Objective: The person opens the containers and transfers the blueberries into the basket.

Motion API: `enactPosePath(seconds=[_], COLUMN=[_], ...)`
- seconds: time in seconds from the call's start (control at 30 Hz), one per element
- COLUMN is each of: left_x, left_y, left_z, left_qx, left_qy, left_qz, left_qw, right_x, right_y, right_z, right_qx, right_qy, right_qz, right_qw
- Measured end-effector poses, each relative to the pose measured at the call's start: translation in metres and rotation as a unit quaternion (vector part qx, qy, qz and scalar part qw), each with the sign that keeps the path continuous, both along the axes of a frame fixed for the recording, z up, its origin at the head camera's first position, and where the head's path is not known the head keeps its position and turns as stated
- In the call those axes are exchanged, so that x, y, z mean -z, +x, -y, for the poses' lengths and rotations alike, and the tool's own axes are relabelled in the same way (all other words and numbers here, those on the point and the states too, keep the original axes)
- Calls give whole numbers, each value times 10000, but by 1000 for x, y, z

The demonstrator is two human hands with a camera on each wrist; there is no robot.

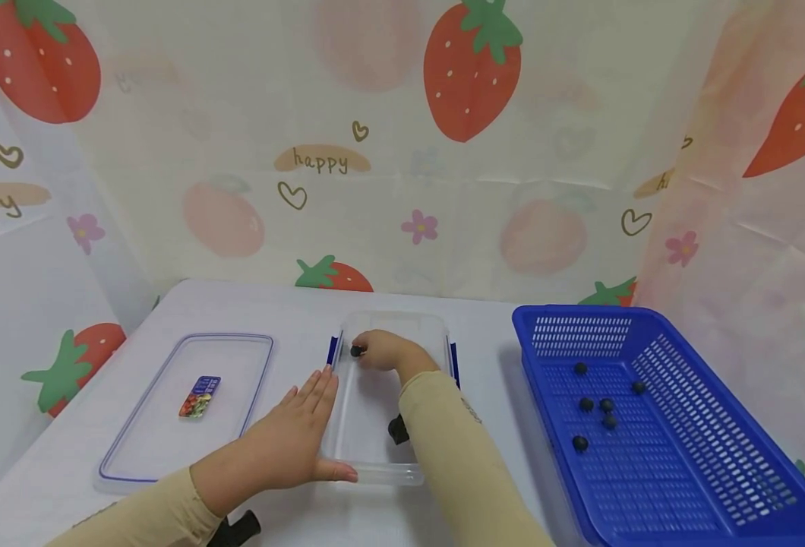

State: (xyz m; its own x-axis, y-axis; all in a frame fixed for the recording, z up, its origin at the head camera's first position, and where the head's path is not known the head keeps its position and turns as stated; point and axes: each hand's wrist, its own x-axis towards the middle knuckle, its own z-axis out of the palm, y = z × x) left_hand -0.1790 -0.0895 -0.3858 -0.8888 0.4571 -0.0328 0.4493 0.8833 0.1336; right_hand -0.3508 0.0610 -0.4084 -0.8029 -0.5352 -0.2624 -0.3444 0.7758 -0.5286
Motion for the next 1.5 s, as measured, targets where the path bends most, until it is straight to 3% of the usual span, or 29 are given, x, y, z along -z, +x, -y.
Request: enactPosePath(seconds=[0.2,0.37,0.53,0.7,0.83,0.93,1.27,1.5], left_x=[-1,-1,-3,-4,-3,-2,-4,-6], left_y=[0,0,0,0,0,0,1,1], left_z=[-1,-1,-2,-3,-5,-4,-5,-7], left_qx=[21,-3,-40,-60,-94,-108,-191,-148], left_qy=[-33,-75,-47,-15,-8,17,-9,-84], left_qz=[19,37,72,68,70,79,205,205], left_qw=[10000,10000,10000,10000,9999,9999,9996,9996], right_x=[0,-5,-16,-33,-51,-65,-124,-144], right_y=[0,1,4,8,11,14,37,63], right_z=[3,4,3,-7,-23,-42,-129,-194], right_qx=[375,736,625,549,635,653,335,471], right_qy=[-492,-1383,-1879,-2244,-2434,-2361,-2672,-2187], right_qz=[324,887,1169,1168,1018,763,128,-289], right_qw=[9976,9837,9732,9659,9625,9665,9630,9742])
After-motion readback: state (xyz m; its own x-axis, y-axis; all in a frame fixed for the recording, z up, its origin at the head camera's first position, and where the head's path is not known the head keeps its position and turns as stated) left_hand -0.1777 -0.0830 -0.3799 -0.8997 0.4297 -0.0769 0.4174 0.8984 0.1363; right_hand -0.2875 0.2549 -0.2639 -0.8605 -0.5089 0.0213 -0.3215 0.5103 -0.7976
